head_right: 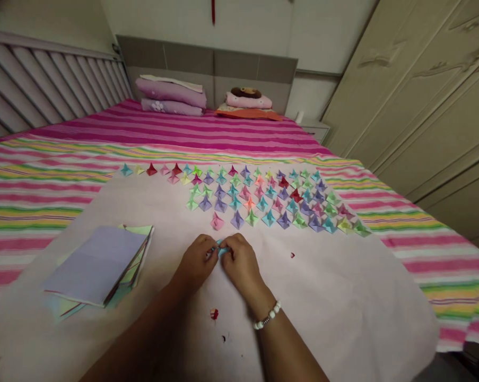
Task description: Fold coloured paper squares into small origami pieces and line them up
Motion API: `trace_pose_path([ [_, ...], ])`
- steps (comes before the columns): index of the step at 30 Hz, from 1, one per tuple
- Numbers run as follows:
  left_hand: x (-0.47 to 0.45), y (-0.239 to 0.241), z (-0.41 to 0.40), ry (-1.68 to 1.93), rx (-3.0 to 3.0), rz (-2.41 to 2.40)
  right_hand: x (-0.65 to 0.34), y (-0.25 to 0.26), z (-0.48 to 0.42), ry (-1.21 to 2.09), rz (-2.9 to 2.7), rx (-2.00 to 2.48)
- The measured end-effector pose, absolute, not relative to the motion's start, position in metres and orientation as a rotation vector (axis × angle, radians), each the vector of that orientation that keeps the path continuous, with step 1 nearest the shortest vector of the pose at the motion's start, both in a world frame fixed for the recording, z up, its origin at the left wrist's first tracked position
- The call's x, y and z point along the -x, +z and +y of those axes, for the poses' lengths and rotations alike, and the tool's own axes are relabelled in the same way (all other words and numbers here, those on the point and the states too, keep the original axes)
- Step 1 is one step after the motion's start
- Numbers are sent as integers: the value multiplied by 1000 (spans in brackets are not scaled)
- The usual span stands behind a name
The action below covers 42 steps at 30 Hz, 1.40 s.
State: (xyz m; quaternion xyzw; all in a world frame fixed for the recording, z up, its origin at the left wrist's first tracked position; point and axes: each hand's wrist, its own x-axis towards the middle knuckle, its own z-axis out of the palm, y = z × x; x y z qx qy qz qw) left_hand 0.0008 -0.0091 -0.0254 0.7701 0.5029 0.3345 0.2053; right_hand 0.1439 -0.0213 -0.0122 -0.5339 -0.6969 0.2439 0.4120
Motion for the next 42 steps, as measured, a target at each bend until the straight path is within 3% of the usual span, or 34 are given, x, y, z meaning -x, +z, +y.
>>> trace_pose_path([
  [12, -3, -21, -12, 908, -2062, 1445, -146, -9, -22, 518, -1926, 1395],
  [20, -7, -24, -14, 1201, -1767, 1563, -155, -7, -20, 478, -1782, 1372],
  [24, -9, -23, -15, 1033, -1817, 1516, -157, -6, -19, 413, -1547, 1401],
  [31, -16, -32, -23, 711, -2193, 881, -151, -5, -21, 328, -1228, 1398],
  [42, -19, -39, -22, 599, -2232, 895, -152, 11, 4, 637, -1041, 1376],
])
